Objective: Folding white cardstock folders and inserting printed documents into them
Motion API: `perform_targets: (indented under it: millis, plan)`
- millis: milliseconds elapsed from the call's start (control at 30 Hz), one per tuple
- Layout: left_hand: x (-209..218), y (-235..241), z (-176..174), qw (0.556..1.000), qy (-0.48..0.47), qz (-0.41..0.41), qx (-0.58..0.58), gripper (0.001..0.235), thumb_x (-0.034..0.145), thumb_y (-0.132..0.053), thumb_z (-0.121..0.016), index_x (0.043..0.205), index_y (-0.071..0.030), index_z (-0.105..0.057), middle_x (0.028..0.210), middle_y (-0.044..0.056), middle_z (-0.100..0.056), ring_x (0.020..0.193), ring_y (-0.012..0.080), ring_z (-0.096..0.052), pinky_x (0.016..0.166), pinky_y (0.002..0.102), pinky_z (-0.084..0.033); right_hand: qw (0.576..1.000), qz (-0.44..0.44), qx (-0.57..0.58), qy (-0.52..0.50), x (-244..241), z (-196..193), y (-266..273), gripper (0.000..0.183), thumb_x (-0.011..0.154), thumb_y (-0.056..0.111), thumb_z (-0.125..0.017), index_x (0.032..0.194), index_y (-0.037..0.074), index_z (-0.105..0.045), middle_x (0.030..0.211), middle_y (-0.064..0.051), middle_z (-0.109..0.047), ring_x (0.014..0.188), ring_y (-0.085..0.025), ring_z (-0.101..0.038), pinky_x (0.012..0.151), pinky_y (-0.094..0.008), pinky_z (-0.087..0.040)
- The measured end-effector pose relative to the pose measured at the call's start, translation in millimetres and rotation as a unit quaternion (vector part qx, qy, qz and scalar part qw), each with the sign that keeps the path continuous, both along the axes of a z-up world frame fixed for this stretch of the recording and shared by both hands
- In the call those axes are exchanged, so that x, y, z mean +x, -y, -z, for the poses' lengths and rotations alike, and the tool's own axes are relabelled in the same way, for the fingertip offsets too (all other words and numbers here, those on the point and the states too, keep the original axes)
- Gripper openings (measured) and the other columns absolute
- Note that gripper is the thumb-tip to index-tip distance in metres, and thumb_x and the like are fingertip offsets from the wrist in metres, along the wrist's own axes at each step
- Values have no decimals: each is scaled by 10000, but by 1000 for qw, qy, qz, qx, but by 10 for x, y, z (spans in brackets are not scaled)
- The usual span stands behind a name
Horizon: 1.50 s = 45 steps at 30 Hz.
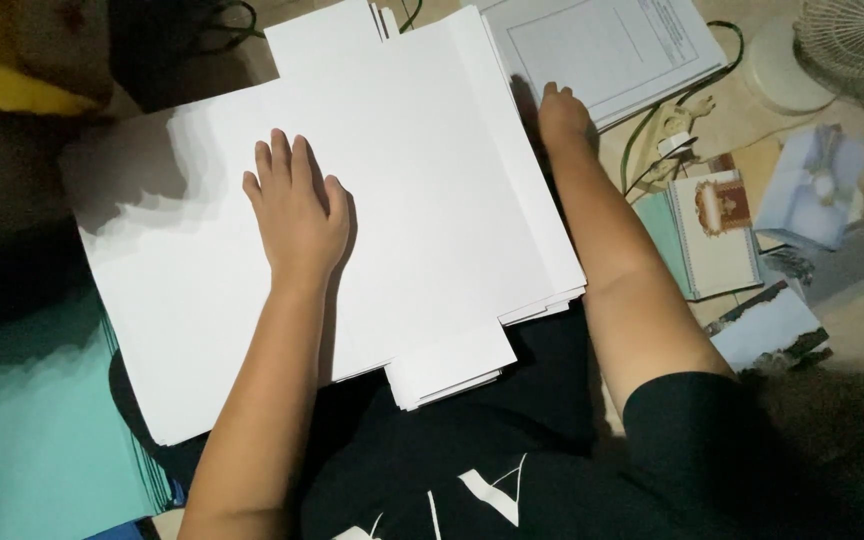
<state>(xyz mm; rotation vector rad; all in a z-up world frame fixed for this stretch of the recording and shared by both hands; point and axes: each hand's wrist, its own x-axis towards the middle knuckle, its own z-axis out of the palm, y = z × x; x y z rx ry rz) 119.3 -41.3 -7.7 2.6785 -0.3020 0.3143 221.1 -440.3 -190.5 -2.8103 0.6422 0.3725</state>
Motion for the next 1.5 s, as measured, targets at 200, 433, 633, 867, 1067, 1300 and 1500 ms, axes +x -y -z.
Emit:
perform_targets:
  millis: [200, 433, 633, 867, 1067, 1300, 1500]
  plan:
    - [6, -9, 9, 1000, 5, -1, 3, 507, 960, -159, -570, 1403, 81, -508, 1529, 288, -428, 1443, 461, -309, 1160, 597, -227, 998, -49, -31, 4, 188, 446, 192, 320, 1022, 59, -420, 1319, -21, -510, 1179, -283, -598, 1019, -435, -632, 877, -555, -542]
    - [-9, -2, 2, 1000, -6, -8, 5, 506, 961, -158, -562, 1406, 75, -509, 1539, 270, -422, 1457, 443, -299, 1172, 585, -218, 998, -28, -49, 31, 173, 447, 227, 256, 987, 15, -470, 1106, -69, -680, 1065, -270, -710, 957, -405, -690, 848, -509, -555]
    - [10, 15, -126, 991, -125, -37, 34, 592, 1019, -325, -428, 1532, -29, -447, 1615, 196, -362, 1530, 316, -219, 1229, 523, -101, 991, 77, 58, 90, -1005, -1170, -445, 330, 956, 196, -615, 1064, -97, -721, 1028, -346, -709, 1014, -524, -689, 801, -652, -550]
    - [-5, 11, -143, 991, -121, -45, 27, 595, 1017, -332, -428, 1532, -35, -451, 1623, 189, -357, 1533, 306, -217, 1229, 516, -96, 896, 355, 178, 201, -1003, 538, 516, 710, 973, 578, -694, 1315, -20, -525, 1306, -274, -566, 1213, -427, -619, 888, -579, -551]
    - [-29, -19, -227, 990, -129, -49, 13, 572, 1010, -305, -440, 1515, -37, -467, 1611, 187, -379, 1531, 312, -245, 1231, 518, -111, 681, 403, 524, 315, -821, 453, 588, 379, 1020, 66, -528, 1361, -90, -474, 1263, -298, -522, 957, -276, -664, 775, -329, -654]
    - [-30, -131, -189, 990, -130, -42, -20, 559, 1000, -263, -449, 1508, -29, -464, 1608, 191, -388, 1532, 317, -260, 1234, 542, -117, 601, 281, 626, 410, -1676, -1394, 53, 356, 965, -52, -523, 1265, 138, -536, 1005, -82, -556, 828, -155, -611, 627, -143, -362]
    - [-76, -534, -45, 981, -171, 73, -55, 579, 988, -252, -505, 1516, -18, -459, 1621, 185, -375, 1542, 288, -263, 1244, 517, -112, 750, 131, 551, 342, -2467, -1911, -640, 497, 988, 48, -466, 1484, 93, -460, 1105, -61, -642, 737, -60, -620, 476, -131, -404]
